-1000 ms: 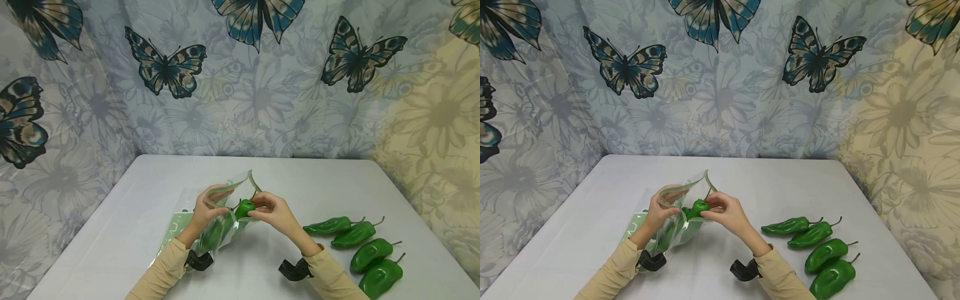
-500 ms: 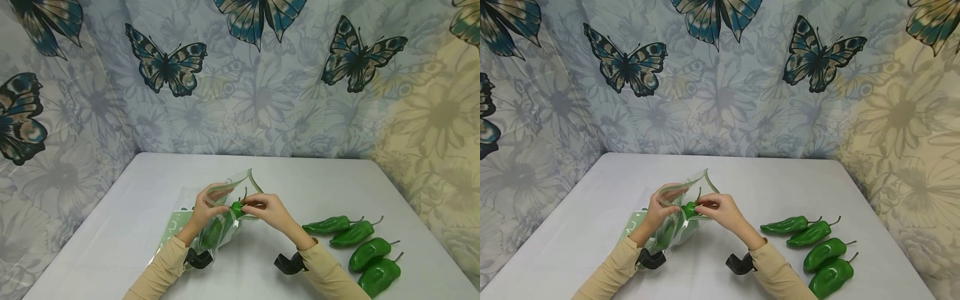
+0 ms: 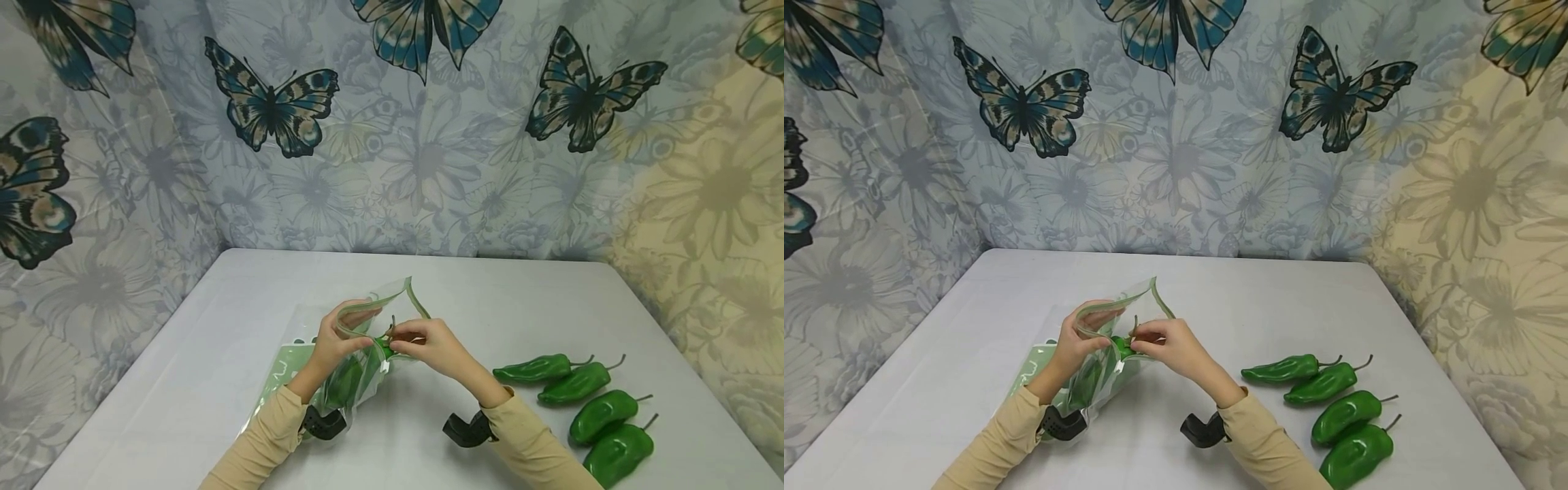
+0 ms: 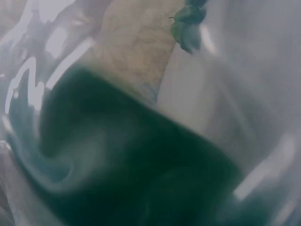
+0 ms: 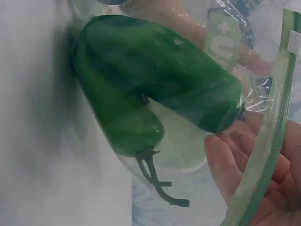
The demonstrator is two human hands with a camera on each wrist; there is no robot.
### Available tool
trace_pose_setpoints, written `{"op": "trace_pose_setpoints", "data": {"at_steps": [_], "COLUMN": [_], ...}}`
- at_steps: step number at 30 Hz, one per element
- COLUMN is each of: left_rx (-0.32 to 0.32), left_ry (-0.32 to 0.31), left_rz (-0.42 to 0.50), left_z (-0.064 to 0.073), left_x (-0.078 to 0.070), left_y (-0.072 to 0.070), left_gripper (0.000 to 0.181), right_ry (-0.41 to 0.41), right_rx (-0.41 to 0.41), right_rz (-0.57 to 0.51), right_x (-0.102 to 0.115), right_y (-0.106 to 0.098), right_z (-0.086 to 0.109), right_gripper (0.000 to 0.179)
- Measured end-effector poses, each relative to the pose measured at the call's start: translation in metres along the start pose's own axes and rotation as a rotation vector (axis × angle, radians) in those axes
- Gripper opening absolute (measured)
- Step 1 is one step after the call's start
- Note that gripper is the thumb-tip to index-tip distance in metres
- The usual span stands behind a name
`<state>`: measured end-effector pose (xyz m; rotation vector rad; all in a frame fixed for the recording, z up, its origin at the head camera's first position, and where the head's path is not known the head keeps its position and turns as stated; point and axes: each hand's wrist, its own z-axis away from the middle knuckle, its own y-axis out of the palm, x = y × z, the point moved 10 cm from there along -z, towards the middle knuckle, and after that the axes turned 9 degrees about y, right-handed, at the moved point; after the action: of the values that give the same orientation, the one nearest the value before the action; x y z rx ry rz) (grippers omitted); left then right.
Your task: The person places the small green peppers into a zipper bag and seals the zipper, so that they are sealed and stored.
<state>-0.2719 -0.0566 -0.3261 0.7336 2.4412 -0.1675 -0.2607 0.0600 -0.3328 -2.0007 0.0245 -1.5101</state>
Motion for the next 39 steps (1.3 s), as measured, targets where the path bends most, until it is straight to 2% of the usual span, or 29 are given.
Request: {"op": "trace_pose_setpoints", "data": {"at_steps": [6, 12, 15, 19, 23, 27, 30, 34, 39], "left_rx": [-0.001, 0.008, 0.006, -0.002, -0.012, -0.019, -0.016, -0.010, -0.011], "left_ry": [-0.001, 0.013, 0.020, 0.016, -0.010, -0.013, 0.003, 0.015, 0.011], "left_rz": [0.006, 0.015, 0.010, -0.002, 0.009, 0.019, 0.010, -0.005, -0.014], "left_z": [0.000, 0.001, 0.000, -0.001, -0.001, 0.001, 0.000, 0.000, 0.000], "left_x": [0.001, 0.000, -0.001, -0.002, 0.000, -0.001, -0.002, -0.004, -0.004], "left_y": [0.000, 0.001, 0.001, 0.000, 0.000, -0.001, -0.001, 0.000, -0.001], "left_gripper": [0.066, 0.063, 0.064, 0.065, 0.064, 0.064, 0.064, 0.066, 0.066], "right_ry": [-0.002, 0.019, 0.025, 0.008, -0.052, -0.084, -0.075, -0.105, -0.159], "right_rx": [0.069, 0.115, 0.083, -0.014, -0.078, -0.107, -0.072, -0.005, -0.015], "right_rz": [-0.069, -0.067, -0.066, -0.103, -0.149, -0.143, -0.127, -0.104, -0.110], "right_x": [0.001, 0.000, -0.001, 0.004, 0.021, 0.037, 0.036, 0.032, 0.022], "right_y": [0.005, 0.009, 0.006, -0.005, -0.016, -0.021, -0.018, -0.009, -0.008], "right_z": [0.000, 0.000, 0.000, 0.003, 0.009, 0.015, 0.015, 0.015, 0.012], "right_gripper": [0.036, 0.037, 0.038, 0.034, 0.026, 0.023, 0.024, 0.026, 0.028]}}
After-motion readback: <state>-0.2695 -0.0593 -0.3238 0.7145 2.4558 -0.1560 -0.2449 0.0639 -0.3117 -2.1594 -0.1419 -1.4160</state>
